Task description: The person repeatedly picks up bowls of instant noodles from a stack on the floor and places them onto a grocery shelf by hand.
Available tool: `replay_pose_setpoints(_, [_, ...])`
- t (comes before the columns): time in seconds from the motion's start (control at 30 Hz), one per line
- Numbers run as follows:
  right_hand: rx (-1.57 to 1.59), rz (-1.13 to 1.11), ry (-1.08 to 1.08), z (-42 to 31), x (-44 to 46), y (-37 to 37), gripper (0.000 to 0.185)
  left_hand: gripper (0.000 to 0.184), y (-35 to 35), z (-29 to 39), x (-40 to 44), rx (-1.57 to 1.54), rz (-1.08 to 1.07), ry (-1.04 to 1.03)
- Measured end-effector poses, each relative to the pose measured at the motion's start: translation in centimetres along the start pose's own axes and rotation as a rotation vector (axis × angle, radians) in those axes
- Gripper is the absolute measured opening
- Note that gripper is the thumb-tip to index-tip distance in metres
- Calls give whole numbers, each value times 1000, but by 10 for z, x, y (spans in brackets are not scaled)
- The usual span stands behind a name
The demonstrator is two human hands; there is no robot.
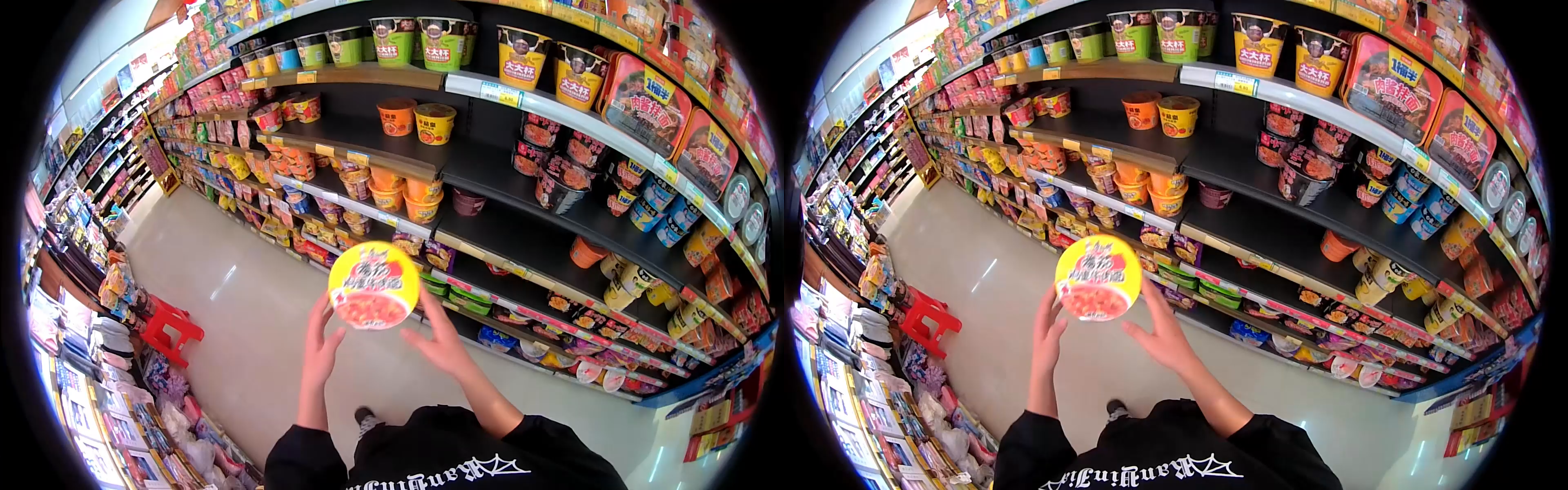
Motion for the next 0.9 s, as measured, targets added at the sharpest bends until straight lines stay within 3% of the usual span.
replay_pose_setpoints(0.13, [211,127,-76,9,16,13,84,69,-42,5,42,-12,-144,-52])
replay_pose_setpoints(0.23, [383,174,-91,21,36,14,82,73,-56,4,67,-122,-176,44])
replay_pose_setpoints(0.43, [299,285,5,34,103,-5,80,77,-46,-10,153,-138,-356,-27])
replay_pose_setpoints(0.63, [278,393,65,34,185,-23,80,67,-31,-17,249,-199,-471,-69])
replay_pose_setpoints(0.83, [180,526,15,64,224,-35,79,68,-40,-54,303,-223,-544,89])
replay_pose_setpoints(0.9, [186,576,-27,72,227,-33,78,75,-54,-68,313,-270,-603,58])
Point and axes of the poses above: each hand's wrist, its own x-axis towards the middle knuckle, its own y-axis out of the back of the hand, z = x × y, the point moved 4 cm from there along x, towards the middle knuckle, and after that the axes turned 7 degrees about z, right-handed, at the moved point
